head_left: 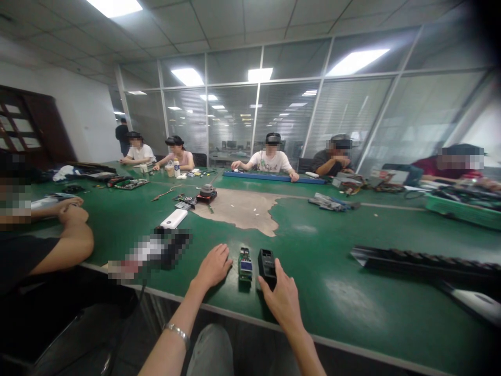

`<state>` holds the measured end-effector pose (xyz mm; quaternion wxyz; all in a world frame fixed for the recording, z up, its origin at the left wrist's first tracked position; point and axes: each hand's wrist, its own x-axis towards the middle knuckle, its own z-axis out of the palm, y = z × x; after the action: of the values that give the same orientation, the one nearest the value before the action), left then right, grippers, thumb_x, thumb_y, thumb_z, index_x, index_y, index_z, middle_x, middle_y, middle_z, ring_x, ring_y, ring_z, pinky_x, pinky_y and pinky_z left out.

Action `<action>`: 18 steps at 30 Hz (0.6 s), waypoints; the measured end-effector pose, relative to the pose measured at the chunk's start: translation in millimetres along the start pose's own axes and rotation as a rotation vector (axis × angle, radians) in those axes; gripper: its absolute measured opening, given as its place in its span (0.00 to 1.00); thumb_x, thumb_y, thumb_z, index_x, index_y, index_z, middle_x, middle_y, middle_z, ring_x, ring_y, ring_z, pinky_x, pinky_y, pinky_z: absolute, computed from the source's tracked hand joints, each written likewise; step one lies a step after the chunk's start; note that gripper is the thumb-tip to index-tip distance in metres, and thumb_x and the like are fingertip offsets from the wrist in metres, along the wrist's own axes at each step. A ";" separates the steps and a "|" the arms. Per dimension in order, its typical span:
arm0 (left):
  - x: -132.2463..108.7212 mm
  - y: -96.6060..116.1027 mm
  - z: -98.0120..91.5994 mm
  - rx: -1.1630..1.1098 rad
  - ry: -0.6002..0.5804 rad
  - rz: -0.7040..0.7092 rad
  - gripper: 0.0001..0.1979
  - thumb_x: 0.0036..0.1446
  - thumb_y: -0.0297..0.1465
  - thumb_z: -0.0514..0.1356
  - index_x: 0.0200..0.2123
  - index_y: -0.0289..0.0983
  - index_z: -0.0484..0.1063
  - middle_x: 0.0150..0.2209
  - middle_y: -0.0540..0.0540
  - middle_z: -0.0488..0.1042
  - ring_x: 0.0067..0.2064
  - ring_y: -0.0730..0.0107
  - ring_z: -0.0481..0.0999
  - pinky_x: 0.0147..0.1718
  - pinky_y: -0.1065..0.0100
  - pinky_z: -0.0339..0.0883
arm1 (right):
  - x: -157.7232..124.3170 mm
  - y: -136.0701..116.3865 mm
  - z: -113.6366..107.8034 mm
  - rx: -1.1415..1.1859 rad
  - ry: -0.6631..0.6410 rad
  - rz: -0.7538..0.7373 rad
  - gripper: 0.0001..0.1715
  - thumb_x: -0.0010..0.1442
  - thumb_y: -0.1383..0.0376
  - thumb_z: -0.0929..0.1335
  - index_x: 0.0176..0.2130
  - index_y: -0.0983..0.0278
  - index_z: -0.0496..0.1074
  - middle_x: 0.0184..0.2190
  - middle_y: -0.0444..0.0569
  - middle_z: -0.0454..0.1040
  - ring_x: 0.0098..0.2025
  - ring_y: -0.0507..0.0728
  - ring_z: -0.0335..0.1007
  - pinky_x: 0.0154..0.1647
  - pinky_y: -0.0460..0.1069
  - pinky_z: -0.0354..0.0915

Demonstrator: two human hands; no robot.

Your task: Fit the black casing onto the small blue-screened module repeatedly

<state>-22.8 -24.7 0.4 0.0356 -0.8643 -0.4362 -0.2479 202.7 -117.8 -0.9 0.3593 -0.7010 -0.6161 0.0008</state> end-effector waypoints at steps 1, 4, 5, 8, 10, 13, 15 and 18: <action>0.2 -0.3 0.1 -0.015 0.003 0.000 0.20 0.66 0.37 0.47 0.55 0.33 0.67 0.59 0.38 0.67 0.62 0.59 0.63 0.62 0.56 0.55 | 0.4 -2.4 -2.2 0.036 0.010 0.027 0.43 0.60 0.52 0.62 0.65 0.72 0.50 0.60 0.62 0.63 0.61 0.67 0.59 0.60 0.62 0.54; 0.8 -1.1 -0.3 -0.078 0.012 -0.011 0.20 0.67 0.33 0.44 0.56 0.34 0.67 0.58 0.40 0.67 0.62 0.63 0.63 0.62 0.57 0.55 | 2.2 -15.7 -13.1 0.164 0.030 0.116 0.44 0.60 0.49 0.62 0.65 0.71 0.52 0.61 0.61 0.62 0.60 0.65 0.61 0.58 0.58 0.58; 1.0 -1.4 -0.7 -0.103 0.017 -0.023 0.21 0.66 0.31 0.44 0.57 0.34 0.66 0.59 0.41 0.67 0.62 0.64 0.63 0.62 0.58 0.56 | 3.2 -21.9 -17.2 0.196 0.029 0.132 0.44 0.59 0.48 0.62 0.65 0.71 0.52 0.60 0.61 0.62 0.60 0.65 0.61 0.58 0.57 0.59; 1.7 -3.0 -1.3 -0.186 0.022 -0.068 0.21 0.63 0.27 0.46 0.56 0.33 0.68 0.59 0.41 0.67 0.62 0.65 0.63 0.62 0.60 0.56 | 7.9 -42.6 -26.2 0.214 -0.003 0.103 0.45 0.59 0.48 0.63 0.65 0.73 0.52 0.60 0.61 0.62 0.61 0.64 0.61 0.59 0.56 0.58; 2.7 -4.9 -0.9 -0.238 0.015 -0.104 0.20 0.61 0.26 0.47 0.51 0.34 0.72 0.59 0.41 0.67 0.62 0.64 0.63 0.62 0.60 0.56 | 11.7 -55.4 -27.0 0.189 -0.028 0.074 0.45 0.59 0.50 0.63 0.64 0.74 0.52 0.60 0.63 0.63 0.60 0.65 0.62 0.59 0.55 0.58; 3.9 -7.9 0.4 -0.288 0.022 -0.147 0.19 0.60 0.26 0.47 0.46 0.35 0.76 0.58 0.44 0.69 0.61 0.64 0.64 0.63 0.60 0.56 | 16.2 -70.1 -21.6 0.128 -0.070 0.036 0.44 0.59 0.52 0.64 0.64 0.76 0.52 0.56 0.65 0.66 0.57 0.66 0.65 0.55 0.55 0.61; 3.9 -8.8 1.0 -0.283 0.028 -0.138 0.19 0.61 0.26 0.47 0.46 0.36 0.76 0.58 0.44 0.68 0.62 0.65 0.64 0.63 0.60 0.55 | 17.6 -77.1 -16.7 0.075 -0.090 0.009 0.44 0.60 0.53 0.64 0.64 0.78 0.51 0.54 0.66 0.69 0.55 0.66 0.67 0.52 0.55 0.62; 2.7 -8.2 1.6 -0.222 0.051 -0.095 0.19 0.64 0.29 0.47 0.52 0.33 0.72 0.58 0.41 0.68 0.62 0.64 0.64 0.62 0.59 0.57 | 17.7 -84.8 -12.7 -0.010 -0.088 -0.029 0.43 0.60 0.55 0.63 0.64 0.80 0.50 0.51 0.67 0.71 0.53 0.66 0.68 0.51 0.54 0.62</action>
<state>-27.2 -17.2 -1.1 -0.0610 -0.8347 -0.4455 -0.3179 139.4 -110.3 59.1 0.3284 -0.6931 -0.6413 0.0232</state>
